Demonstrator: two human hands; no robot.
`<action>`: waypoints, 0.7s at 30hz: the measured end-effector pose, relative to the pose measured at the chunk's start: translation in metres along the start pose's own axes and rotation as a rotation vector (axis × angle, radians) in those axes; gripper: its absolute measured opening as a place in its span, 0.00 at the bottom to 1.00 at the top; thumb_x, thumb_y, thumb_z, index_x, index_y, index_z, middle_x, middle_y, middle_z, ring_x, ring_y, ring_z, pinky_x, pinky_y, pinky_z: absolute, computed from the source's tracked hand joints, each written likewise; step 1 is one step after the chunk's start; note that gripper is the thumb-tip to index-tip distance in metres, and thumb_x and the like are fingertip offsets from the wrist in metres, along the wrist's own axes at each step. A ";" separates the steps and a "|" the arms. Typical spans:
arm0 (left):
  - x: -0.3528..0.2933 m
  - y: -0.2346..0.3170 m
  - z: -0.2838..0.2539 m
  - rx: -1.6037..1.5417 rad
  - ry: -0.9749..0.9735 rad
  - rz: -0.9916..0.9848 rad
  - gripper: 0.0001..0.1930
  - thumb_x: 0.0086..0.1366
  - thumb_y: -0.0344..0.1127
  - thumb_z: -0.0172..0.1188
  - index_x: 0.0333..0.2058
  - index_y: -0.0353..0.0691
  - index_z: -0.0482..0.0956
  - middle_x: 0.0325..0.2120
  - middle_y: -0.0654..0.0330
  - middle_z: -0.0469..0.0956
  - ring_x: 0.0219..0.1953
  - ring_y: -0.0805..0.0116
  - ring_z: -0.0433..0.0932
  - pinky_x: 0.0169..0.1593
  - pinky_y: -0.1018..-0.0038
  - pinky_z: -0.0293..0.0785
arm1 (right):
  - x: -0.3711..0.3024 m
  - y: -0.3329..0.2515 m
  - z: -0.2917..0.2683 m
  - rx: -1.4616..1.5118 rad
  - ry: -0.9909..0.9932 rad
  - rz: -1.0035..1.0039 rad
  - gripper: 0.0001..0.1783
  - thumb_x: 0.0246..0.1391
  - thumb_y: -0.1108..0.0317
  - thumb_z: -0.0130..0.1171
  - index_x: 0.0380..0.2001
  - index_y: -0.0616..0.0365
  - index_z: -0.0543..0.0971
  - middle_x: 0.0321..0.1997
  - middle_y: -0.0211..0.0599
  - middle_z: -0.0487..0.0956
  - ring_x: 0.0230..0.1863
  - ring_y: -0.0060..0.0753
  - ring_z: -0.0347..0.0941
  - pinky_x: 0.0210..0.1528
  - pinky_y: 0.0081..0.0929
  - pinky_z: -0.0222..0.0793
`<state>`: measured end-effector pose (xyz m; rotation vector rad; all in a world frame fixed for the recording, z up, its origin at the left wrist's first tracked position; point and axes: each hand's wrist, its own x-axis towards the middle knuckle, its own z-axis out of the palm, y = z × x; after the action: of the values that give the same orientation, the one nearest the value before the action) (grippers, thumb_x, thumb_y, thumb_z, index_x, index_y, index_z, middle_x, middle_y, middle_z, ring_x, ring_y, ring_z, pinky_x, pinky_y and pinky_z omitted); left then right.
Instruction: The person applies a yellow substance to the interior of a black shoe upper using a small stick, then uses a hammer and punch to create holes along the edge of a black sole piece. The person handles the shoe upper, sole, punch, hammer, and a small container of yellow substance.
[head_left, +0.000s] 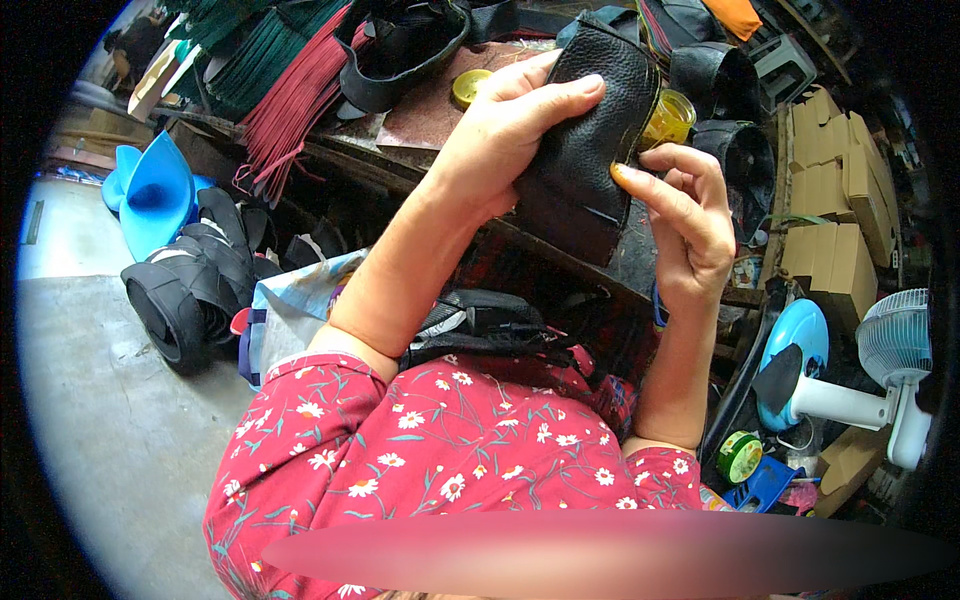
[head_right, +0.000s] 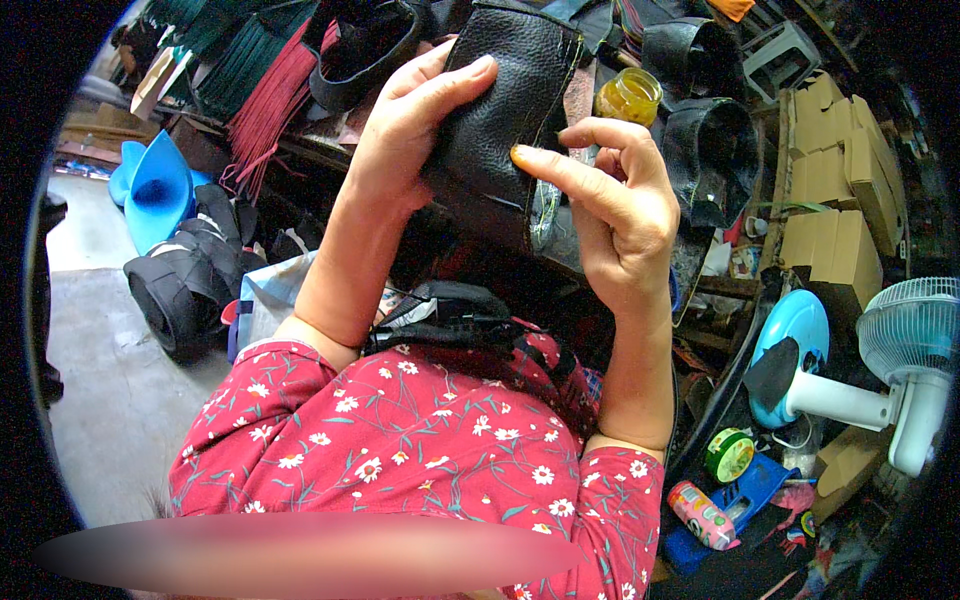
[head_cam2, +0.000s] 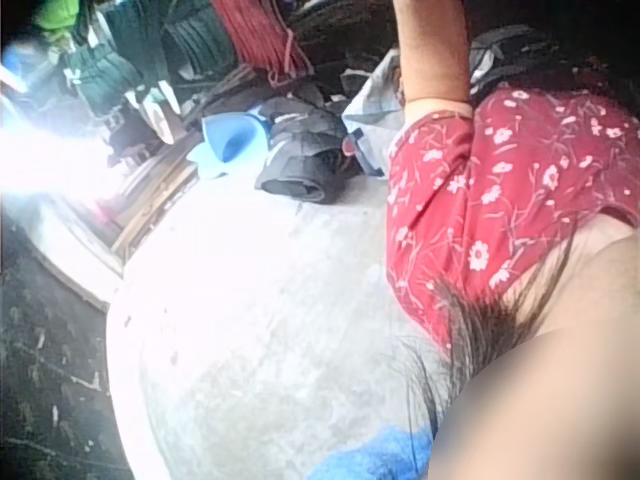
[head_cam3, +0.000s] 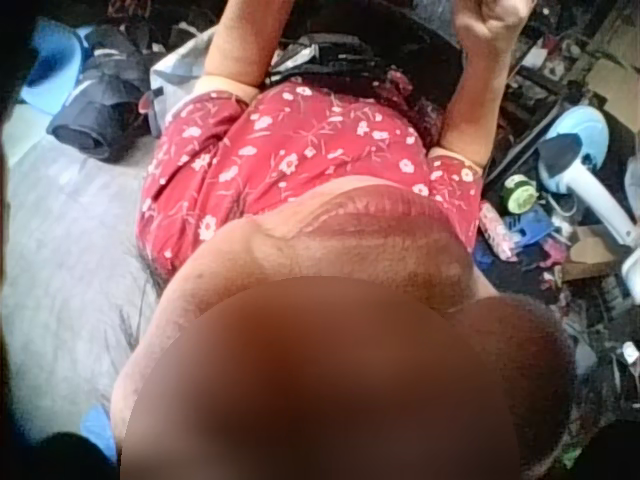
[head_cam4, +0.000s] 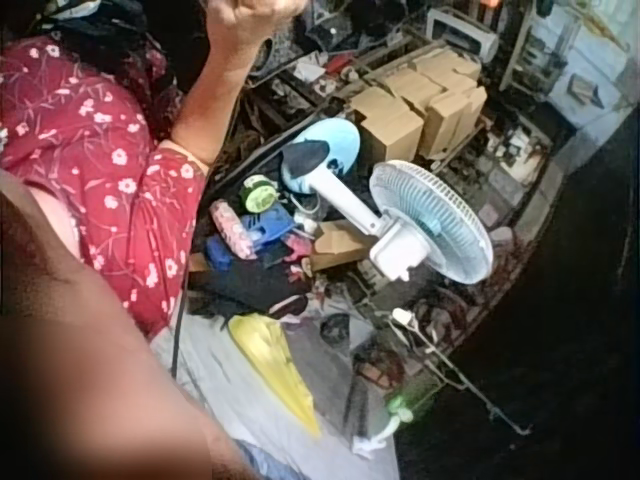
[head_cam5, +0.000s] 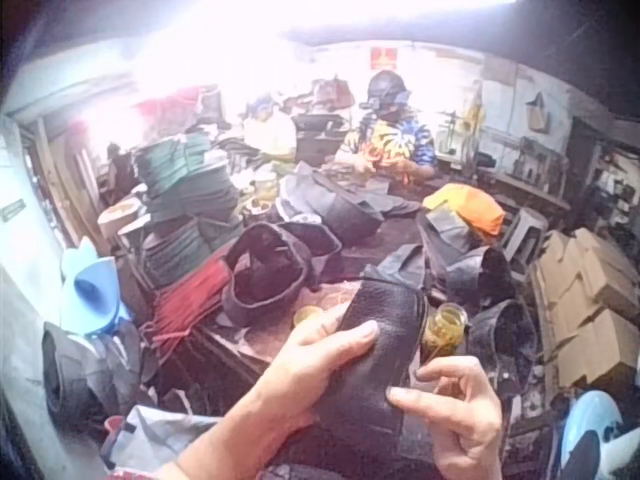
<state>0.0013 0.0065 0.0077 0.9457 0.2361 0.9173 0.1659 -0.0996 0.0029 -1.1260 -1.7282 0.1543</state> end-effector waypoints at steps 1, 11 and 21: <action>0.000 0.000 0.000 0.002 0.004 0.004 0.14 0.66 0.35 0.59 0.47 0.36 0.77 0.37 0.62 0.82 0.34 0.78 0.80 0.38 0.80 0.78 | 0.001 0.001 -0.001 -0.014 0.016 0.012 0.24 0.46 0.87 0.54 0.42 0.50 0.86 0.42 0.32 0.73 0.26 0.20 0.61 0.30 0.16 0.61; 0.000 -0.004 0.005 -0.041 0.010 -0.018 0.12 0.66 0.34 0.59 0.46 0.35 0.77 0.35 0.62 0.82 0.33 0.78 0.80 0.38 0.80 0.78 | 0.010 0.020 0.002 -0.006 0.115 0.030 0.25 0.48 0.86 0.52 0.47 0.50 0.85 0.44 0.33 0.74 0.34 0.24 0.68 0.40 0.18 0.66; 0.012 -0.013 -0.004 -0.075 0.028 0.037 0.09 0.67 0.33 0.57 0.43 0.36 0.78 0.34 0.63 0.82 0.33 0.77 0.80 0.37 0.80 0.78 | 0.001 0.009 0.001 -0.345 0.152 -0.186 0.23 0.40 0.80 0.60 0.38 0.40 0.88 0.42 0.30 0.76 0.23 0.21 0.62 0.24 0.18 0.61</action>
<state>0.0141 0.0142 -0.0026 0.8707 0.2074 0.9676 0.1707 -0.0940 -0.0020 -1.1799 -1.7509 -0.3481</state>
